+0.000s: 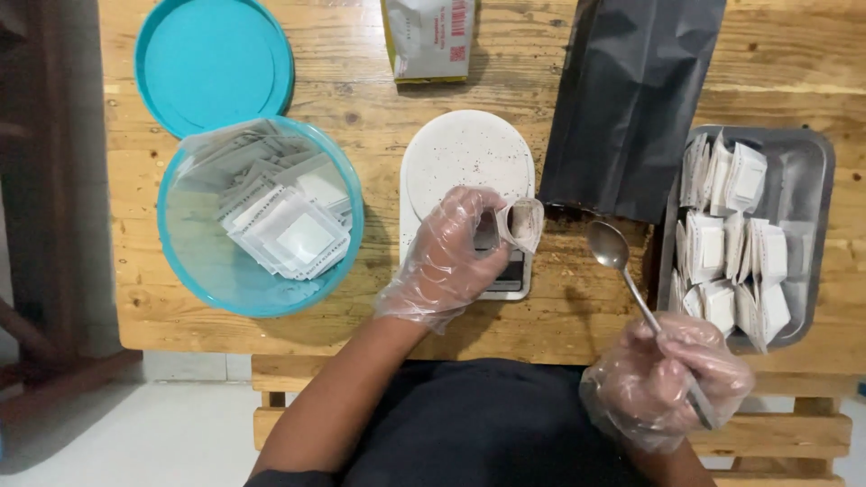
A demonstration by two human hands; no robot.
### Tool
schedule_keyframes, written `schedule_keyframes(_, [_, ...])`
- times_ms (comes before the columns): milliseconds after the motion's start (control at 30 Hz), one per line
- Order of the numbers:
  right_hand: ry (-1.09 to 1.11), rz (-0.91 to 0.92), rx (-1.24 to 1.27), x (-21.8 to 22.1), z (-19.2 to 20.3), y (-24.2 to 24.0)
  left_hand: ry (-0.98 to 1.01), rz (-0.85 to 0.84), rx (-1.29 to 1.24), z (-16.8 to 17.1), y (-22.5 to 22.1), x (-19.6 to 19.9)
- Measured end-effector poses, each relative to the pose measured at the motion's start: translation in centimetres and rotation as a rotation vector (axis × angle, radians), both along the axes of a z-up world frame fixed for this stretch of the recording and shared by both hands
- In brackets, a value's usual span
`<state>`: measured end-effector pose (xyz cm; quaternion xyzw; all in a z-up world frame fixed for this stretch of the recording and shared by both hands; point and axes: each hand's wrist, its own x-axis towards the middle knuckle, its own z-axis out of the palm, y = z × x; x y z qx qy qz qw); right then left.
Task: Filling small filter bags with coffee grounds using a spoon and weighing them on a digital scale.
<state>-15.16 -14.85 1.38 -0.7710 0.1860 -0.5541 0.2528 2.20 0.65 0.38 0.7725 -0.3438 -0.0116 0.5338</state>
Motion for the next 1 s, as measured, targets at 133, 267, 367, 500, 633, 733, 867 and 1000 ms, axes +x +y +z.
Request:
schedule_keyframes(133, [0.075, 0.495, 0.417, -4.2, -5.1, -4.7, 0.007, -0.016, 0.028, -0.6, -0.6, -0.5])
schedule_keyframes(267, [0.078, 0.292, 0.503, -0.9, -5.3, -2.9, 0.241, -0.003, 0.108, 3.4, -1.7, -0.7])
schedule_keyframes(367, [-0.025, 0.315, 0.516, 1.7, -5.6, -2.1, 0.242, -0.030, 0.073, 2.3, -2.0, -1.0])
schedule_keyframes(500, [0.108, 0.352, 0.411, 3.3, -5.5, -2.4, 0.239, -0.061, 0.081, 3.1, -2.5, -0.6])
schedule_keyframes(633, [0.262, 0.305, 0.327, 4.5, -6.1, -2.9, 0.219, -0.091, 0.082, 3.6, -2.8, 0.1])
schedule_keyframes(733, [0.366, 0.280, 0.337, 4.9, -6.6, -2.8, 0.288, -0.118, 0.129, 4.2, -3.0, 0.6])
schedule_keyframes(867, [0.364, 0.211, 0.233, 5.4, -7.4, -2.6, 0.342, -0.103, 0.211, 4.2, -3.8, 1.0])
schedule_keyframes(1000, [0.426, 0.182, 0.275, 5.6, -5.6, -2.1, 0.351, -0.132, 0.228, 4.1, -4.0, 1.3])
